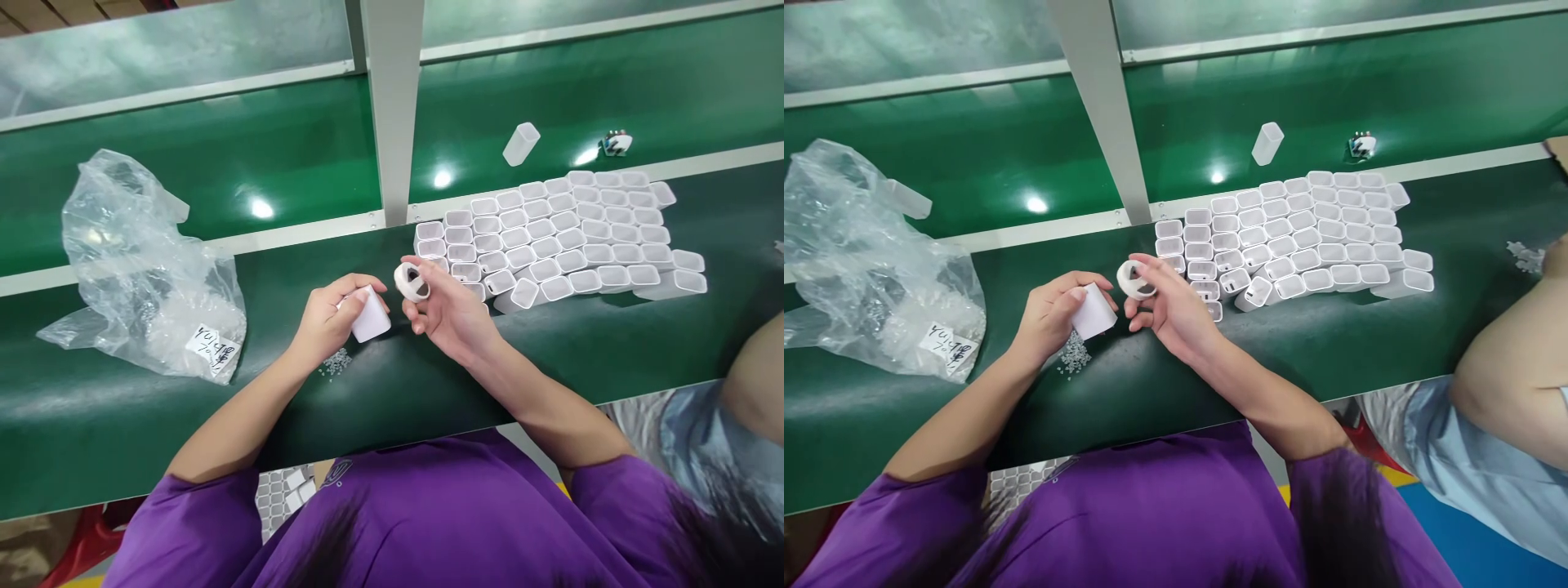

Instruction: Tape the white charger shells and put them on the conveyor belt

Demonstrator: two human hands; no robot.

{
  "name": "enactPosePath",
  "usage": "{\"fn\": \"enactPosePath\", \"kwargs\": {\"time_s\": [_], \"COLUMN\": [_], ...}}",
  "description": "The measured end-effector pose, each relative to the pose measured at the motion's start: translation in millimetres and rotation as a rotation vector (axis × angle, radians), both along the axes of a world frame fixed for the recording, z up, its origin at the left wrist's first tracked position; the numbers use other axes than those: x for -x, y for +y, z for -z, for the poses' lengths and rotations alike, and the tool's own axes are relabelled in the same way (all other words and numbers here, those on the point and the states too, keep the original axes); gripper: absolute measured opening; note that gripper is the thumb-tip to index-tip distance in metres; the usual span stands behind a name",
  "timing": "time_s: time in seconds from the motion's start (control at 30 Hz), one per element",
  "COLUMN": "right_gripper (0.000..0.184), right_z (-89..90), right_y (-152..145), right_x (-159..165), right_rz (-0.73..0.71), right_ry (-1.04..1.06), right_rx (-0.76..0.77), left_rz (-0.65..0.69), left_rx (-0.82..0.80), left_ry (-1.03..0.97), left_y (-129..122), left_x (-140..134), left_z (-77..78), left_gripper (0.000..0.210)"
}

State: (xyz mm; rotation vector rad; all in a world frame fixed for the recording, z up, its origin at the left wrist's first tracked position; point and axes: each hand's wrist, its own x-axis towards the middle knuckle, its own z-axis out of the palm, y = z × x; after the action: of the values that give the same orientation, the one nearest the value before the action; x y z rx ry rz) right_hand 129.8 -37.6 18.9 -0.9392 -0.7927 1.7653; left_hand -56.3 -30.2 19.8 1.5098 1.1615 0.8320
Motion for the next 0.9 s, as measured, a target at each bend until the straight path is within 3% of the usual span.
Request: {"fn": "enactPosePath", "kwargs": {"time_s": [0.1,0.3,0.43,0.6,0.9], "right_gripper": [0.031,0.012,0.006,0.009,0.012], "right_z": [3.1,7.5,10.0,14.5,17.2], "right_y": [-11,-26,-23,-19,-25], "right_x": [3,10,11,11,14], "right_rz": [0.023,0.303,0.373,0.393,0.405], "right_ry": [-0.191,-0.742,-0.888,-0.903,-0.945], "right_rx": [-0.266,-0.815,-1.059,-1.231,-1.256], "left_rz": [0.016,0.051,0.065,0.093,0.006], "left_rx": [-0.085,-0.256,-0.308,-0.442,-0.797], "left_ry": [0.086,0.291,0.311,0.33,0.404], "left_y": [-2,-9,-11,-15,-23], "left_x": [0,-5,-7,-7,-9], "left_z": [-0.4,-3.8,-3.8,-3.6,4.5], "left_gripper": [0.039,0.037,0.036,0.035,0.037]}}
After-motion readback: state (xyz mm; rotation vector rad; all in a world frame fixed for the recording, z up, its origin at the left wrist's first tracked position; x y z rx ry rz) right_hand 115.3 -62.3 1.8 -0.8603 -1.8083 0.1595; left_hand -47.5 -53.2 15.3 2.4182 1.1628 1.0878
